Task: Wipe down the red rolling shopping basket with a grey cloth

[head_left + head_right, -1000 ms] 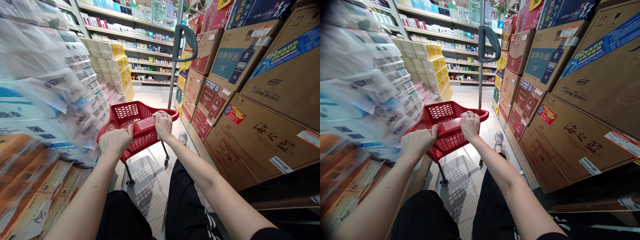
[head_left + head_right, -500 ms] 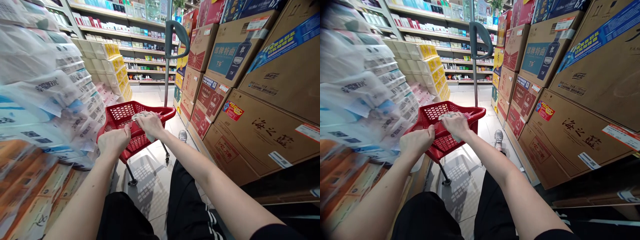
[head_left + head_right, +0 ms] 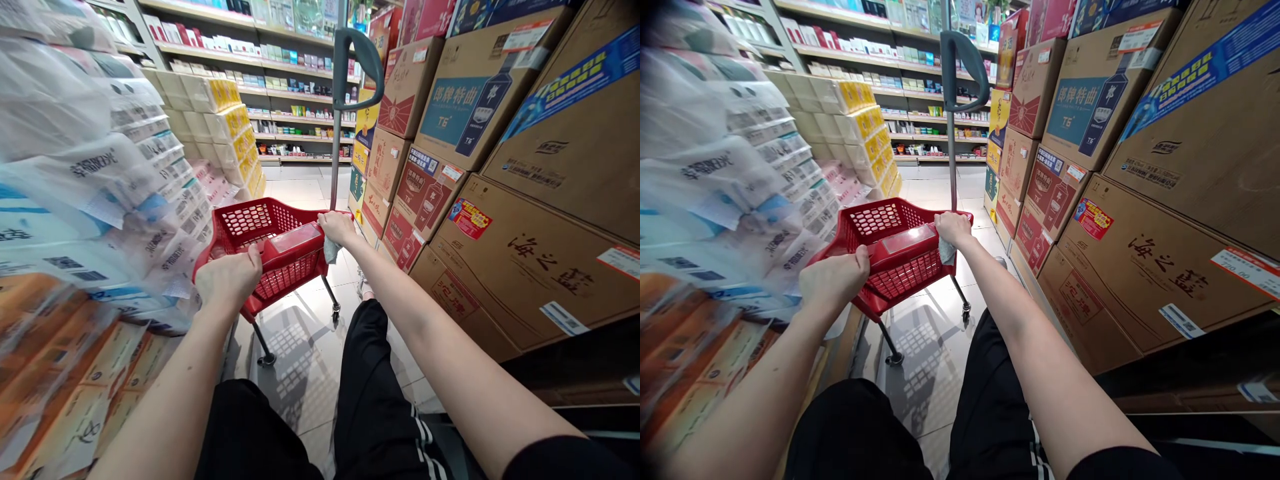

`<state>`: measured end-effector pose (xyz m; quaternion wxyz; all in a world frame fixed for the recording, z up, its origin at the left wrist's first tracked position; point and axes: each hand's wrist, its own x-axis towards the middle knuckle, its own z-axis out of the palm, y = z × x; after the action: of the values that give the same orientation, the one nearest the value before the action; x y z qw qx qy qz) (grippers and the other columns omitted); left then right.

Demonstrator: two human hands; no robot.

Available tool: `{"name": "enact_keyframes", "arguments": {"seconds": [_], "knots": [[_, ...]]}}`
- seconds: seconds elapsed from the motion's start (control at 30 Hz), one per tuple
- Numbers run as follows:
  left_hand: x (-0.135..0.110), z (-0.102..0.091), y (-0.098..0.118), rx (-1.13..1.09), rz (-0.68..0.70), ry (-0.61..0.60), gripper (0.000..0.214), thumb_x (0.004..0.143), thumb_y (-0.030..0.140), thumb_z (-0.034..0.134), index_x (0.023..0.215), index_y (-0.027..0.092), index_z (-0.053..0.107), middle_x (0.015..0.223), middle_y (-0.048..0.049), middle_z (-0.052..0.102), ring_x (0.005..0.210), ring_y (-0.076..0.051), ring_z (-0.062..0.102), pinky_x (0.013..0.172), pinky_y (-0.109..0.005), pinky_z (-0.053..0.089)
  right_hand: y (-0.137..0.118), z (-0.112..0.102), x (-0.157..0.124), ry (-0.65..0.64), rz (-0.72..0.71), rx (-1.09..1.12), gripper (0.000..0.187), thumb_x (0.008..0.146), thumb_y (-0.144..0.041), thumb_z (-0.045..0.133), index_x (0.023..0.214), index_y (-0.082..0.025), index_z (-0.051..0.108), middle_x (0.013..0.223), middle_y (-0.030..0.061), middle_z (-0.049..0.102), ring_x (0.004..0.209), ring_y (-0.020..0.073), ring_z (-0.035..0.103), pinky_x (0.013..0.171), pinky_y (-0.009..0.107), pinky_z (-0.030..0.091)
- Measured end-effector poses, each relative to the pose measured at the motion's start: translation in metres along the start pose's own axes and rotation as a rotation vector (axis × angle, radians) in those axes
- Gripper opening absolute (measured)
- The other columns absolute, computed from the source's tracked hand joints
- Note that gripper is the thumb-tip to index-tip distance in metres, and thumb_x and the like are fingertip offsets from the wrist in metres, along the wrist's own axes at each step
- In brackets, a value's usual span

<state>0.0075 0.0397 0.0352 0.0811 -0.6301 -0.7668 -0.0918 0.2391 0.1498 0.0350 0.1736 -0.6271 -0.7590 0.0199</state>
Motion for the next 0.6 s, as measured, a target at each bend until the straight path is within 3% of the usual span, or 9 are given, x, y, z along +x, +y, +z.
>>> {"name": "enact_keyframes", "arguments": {"seconds": [0.2,0.43,0.5,0.6], "knots": [[-0.002,0.000,-0.004,0.021,-0.004,0.000,0.078,0.094,0.049,0.012,0.095,0.006,0.076,0.093,-0.0233,0.072,0.091,-0.037,0.068,0.077,-0.045,0.048,-0.004,0.004,-0.007,0.057,-0.021,0.012,0.066,0.105,-0.043,0.010,0.104,-0.018,0.072,0.112,0.0110,0.072,0.106,0.0237,0.066,0.095,0.035,0.043],[-0.010,-0.005,-0.013,0.045,0.003,-0.039,0.078,0.094,0.050,0.011,0.097,0.008,0.077,0.096,-0.0221,0.073,0.092,-0.037,0.068,0.077,-0.044,0.048,-0.007,-0.010,0.025,-0.303,0.052,0.040,0.039,0.094,-0.033,0.043,0.115,-0.013,0.068,0.125,0.0172,0.067,0.113,0.0298,0.065,0.083,0.033,0.049],[-0.011,-0.008,-0.014,0.039,0.012,-0.051,0.076,0.094,0.049,0.012,0.097,0.008,0.077,0.097,-0.0219,0.073,0.093,-0.036,0.068,0.078,-0.045,0.048,-0.012,-0.009,0.019,-0.268,0.065,0.030,0.040,0.096,-0.033,0.039,0.116,-0.013,0.068,0.125,0.0176,0.067,0.113,0.0297,0.065,0.084,0.033,0.048],[-0.009,-0.009,-0.015,0.028,0.020,-0.064,0.075,0.094,0.049,0.015,0.098,0.007,0.076,0.097,-0.0222,0.073,0.092,-0.036,0.068,0.079,-0.045,0.048,-0.019,-0.002,-0.009,-0.019,0.076,0.023,0.053,0.103,-0.037,0.021,0.113,-0.014,0.068,0.114,0.0163,0.071,0.108,0.0271,0.066,0.088,0.035,0.047]]}}
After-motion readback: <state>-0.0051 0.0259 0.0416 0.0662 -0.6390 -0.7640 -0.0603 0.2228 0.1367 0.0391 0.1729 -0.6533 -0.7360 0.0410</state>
